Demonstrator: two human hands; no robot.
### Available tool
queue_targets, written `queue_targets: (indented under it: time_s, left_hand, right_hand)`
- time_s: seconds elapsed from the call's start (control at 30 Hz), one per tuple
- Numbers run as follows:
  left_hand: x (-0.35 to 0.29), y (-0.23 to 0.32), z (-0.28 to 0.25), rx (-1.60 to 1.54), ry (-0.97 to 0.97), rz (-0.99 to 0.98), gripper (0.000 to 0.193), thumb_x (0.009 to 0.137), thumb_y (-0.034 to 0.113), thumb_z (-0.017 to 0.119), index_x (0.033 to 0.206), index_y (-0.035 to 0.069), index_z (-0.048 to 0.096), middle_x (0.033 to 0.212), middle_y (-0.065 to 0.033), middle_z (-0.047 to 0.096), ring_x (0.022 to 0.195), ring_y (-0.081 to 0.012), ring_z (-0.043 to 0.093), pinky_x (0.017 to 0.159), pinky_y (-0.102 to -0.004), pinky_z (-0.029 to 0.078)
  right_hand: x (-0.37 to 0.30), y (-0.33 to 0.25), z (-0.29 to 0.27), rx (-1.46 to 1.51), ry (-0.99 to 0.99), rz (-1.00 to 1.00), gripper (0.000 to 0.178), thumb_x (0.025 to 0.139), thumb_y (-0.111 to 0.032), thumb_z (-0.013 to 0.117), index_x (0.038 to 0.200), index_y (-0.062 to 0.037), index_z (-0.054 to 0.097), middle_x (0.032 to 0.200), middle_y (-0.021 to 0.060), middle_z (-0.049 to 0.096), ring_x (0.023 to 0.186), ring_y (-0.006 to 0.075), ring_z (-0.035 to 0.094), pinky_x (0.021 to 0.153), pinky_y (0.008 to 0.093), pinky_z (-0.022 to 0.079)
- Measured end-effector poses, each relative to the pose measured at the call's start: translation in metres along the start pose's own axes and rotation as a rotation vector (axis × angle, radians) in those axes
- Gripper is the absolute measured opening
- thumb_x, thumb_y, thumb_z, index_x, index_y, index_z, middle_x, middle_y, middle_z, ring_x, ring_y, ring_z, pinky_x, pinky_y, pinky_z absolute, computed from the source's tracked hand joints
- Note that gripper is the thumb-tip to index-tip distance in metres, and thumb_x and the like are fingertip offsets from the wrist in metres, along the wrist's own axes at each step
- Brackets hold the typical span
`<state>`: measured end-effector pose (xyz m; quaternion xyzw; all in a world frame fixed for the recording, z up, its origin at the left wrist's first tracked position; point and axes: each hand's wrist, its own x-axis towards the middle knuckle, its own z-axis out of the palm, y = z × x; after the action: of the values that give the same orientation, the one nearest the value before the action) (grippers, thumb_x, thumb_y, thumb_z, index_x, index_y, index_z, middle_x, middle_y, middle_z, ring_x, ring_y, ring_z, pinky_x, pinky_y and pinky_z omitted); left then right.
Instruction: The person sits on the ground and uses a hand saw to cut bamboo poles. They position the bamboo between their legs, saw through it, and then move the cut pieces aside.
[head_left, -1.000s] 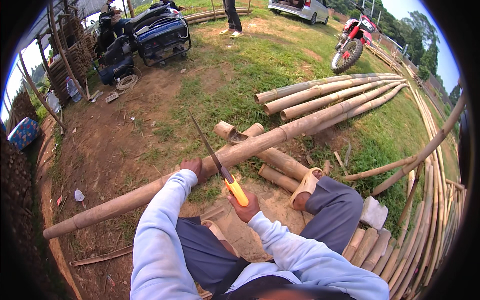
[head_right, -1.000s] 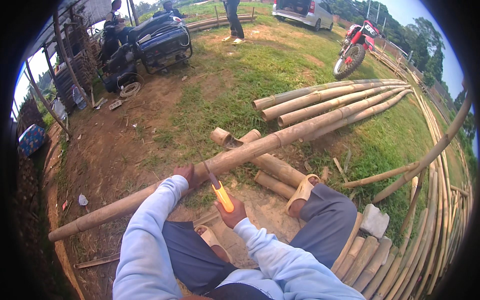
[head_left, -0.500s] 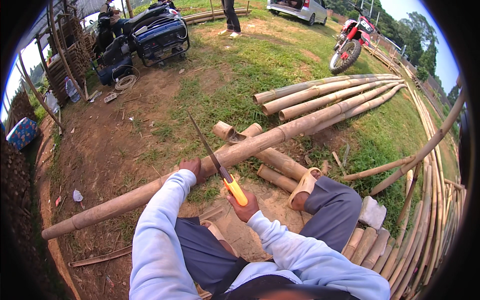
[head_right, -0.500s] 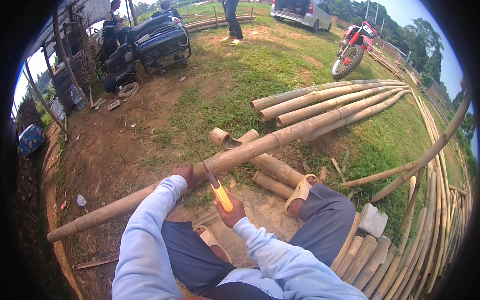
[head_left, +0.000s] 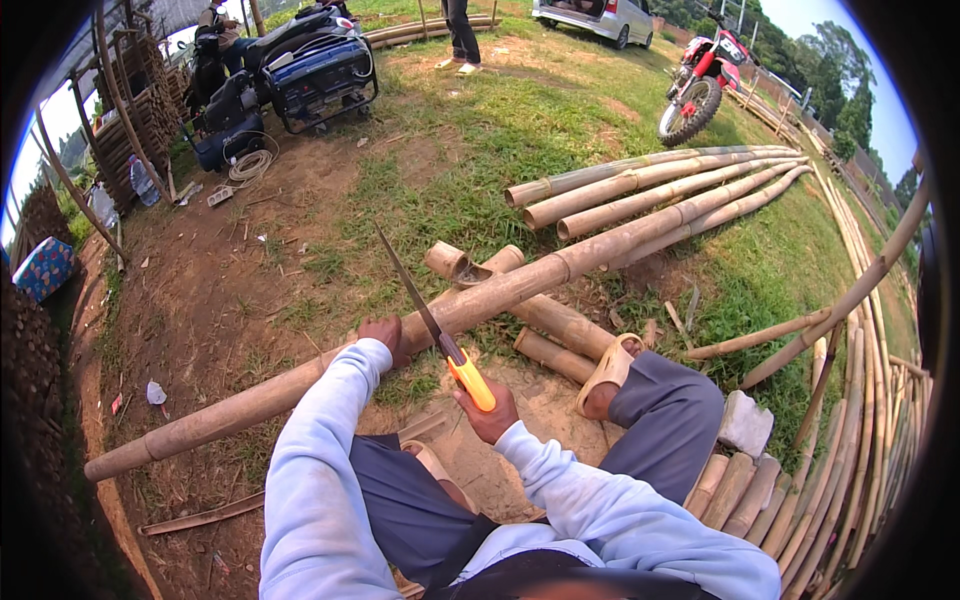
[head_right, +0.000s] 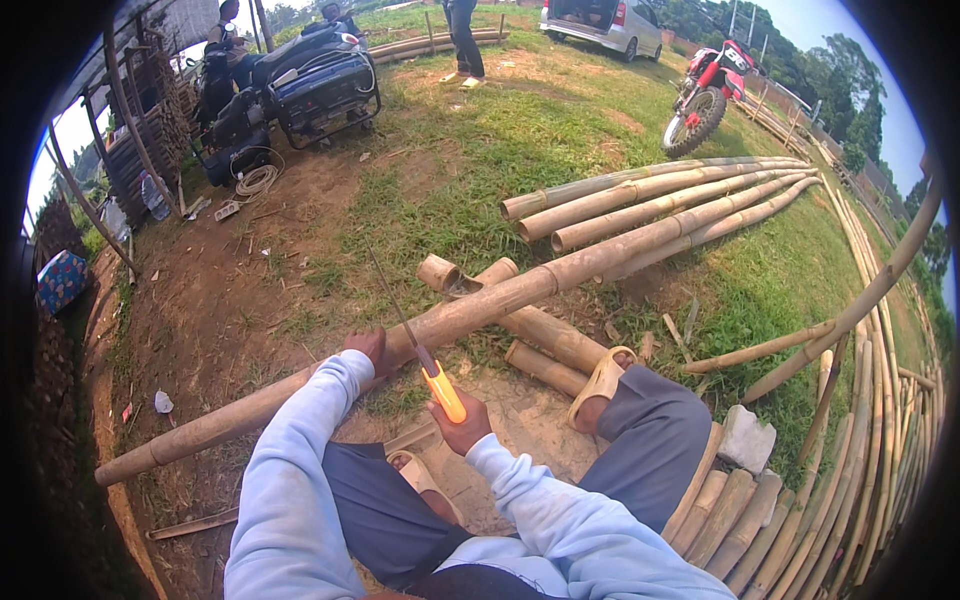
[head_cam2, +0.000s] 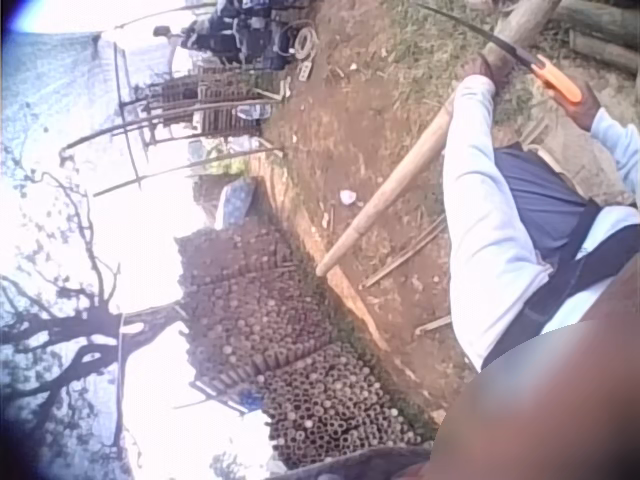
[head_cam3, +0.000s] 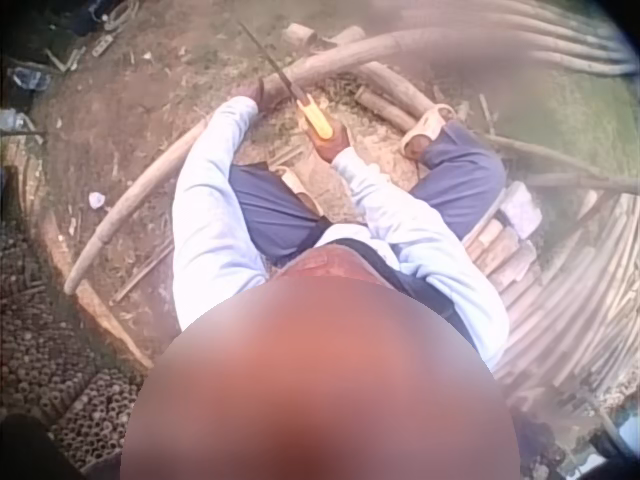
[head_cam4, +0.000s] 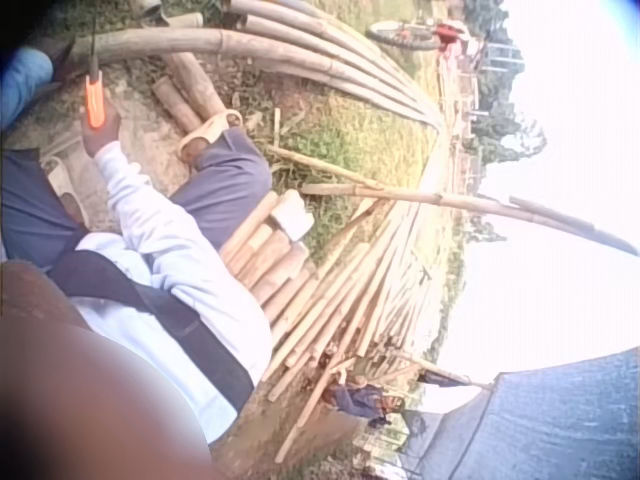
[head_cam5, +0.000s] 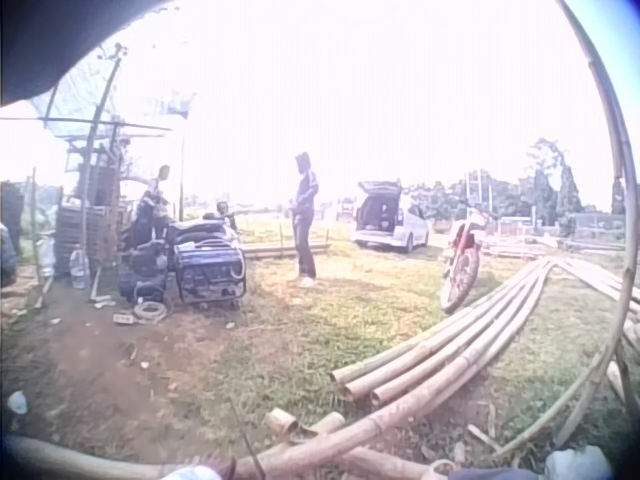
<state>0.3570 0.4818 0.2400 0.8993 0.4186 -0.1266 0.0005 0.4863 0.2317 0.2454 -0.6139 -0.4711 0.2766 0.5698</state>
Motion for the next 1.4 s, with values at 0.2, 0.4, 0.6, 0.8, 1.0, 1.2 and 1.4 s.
queue_targets:
  time_s: [0.2, 0.4, 0.6, 0.8, 1.0, 1.2, 1.4]
  left_hand:
    - [0.0019, -0.0009, 0.0033, 0.005, 0.013, 0.002, 0.083, 0.063, 0.052, 0.088, 0.121, 0.002, 0.055, 0.113, -0.018, 0.071, 0.11, -0.0317, 0.067, 0.099, -0.0442, 0.045]
    - [0.0025, -0.0018, 0.0041, -0.004, 0.013, -0.002, 0.084, 0.064, 0.052, 0.089, 0.121, 0.002, 0.054, 0.114, -0.0179, 0.071, 0.11, -0.0318, 0.067, 0.099, -0.0439, 0.045]
    - [0.0006, -0.0011, 0.0034, -0.008, 0.025, -0.001, 0.082, 0.064, 0.051, 0.088, 0.121, 0.003, 0.055, 0.114, -0.0184, 0.071, 0.11, -0.032, 0.067, 0.101, -0.0441, 0.044]
    - [0.002, -0.0018, 0.0041, -0.03, 0.022, -0.002, 0.081, 0.063, 0.051, 0.088, 0.12, 0.003, 0.056, 0.115, -0.0184, 0.071, 0.111, -0.0316, 0.067, 0.103, -0.0443, 0.043]
    - [0.0024, -0.0015, 0.0055, -0.018, 0.033, 0.001, 0.082, 0.062, 0.05, 0.09, 0.119, 0.003, 0.055, 0.112, -0.0189, 0.071, 0.11, -0.0325, 0.067, 0.101, -0.0452, 0.045]
    - [0.0003, -0.0005, -0.0002, -0.018, 0.002, -0.005, 0.081, 0.064, 0.049, 0.088, 0.121, 0.002, 0.056, 0.116, -0.0186, 0.07, 0.112, -0.0319, 0.067, 0.103, -0.0447, 0.043]
    - [-0.0025, 0.0013, -0.0036, -0.028, 0.009, -0.005, 0.082, 0.064, 0.049, 0.088, 0.122, 0.002, 0.055, 0.118, -0.0193, 0.07, 0.114, -0.032, 0.066, 0.108, -0.0465, 0.041]
  right_hand:
    - [0.0001, -0.0005, 0.0016, 0.012, 0.034, -0.019, 0.022, 0.09, -0.015, 0.075, 0.105, -0.0011, 0.067, 0.084, 0.0113, 0.07, 0.077, 0.0215, 0.069, 0.074, 0.0333, 0.054]
    - [-0.0004, 0.0008, 0.0022, -0.011, 0.031, -0.022, 0.022, 0.09, -0.015, 0.074, 0.106, -0.0011, 0.067, 0.084, 0.0119, 0.07, 0.078, 0.0225, 0.07, 0.073, 0.0337, 0.054]
    - [-0.0004, 0.002, 0.0026, -0.005, 0.03, -0.019, 0.023, 0.09, -0.014, 0.074, 0.107, -0.0013, 0.067, 0.086, 0.0118, 0.07, 0.079, 0.0229, 0.07, 0.075, 0.0337, 0.054]
    - [-0.0003, 0.0019, 0.0026, 0.001, 0.023, 0.002, 0.023, 0.09, -0.014, 0.074, 0.108, -0.0013, 0.066, 0.087, 0.0119, 0.07, 0.08, 0.0229, 0.07, 0.076, 0.0337, 0.055]
    - [-0.0009, 0.0006, 0.0023, -0.004, 0.038, -0.029, 0.024, 0.09, -0.015, 0.074, 0.107, -0.0007, 0.067, 0.086, 0.0118, 0.07, 0.08, 0.0221, 0.07, 0.075, 0.0333, 0.054]
    - [-0.0008, -0.0007, 0.0021, 0.009, 0.027, -0.008, 0.023, 0.09, -0.015, 0.074, 0.107, -0.0008, 0.067, 0.086, 0.0114, 0.07, 0.079, 0.0217, 0.07, 0.075, 0.0332, 0.054]
    - [-0.0012, -0.0006, 0.0022, 0.008, 0.036, -0.018, 0.023, 0.09, -0.015, 0.074, 0.107, -0.001, 0.067, 0.085, 0.0113, 0.07, 0.078, 0.0211, 0.069, 0.075, 0.0329, 0.054]
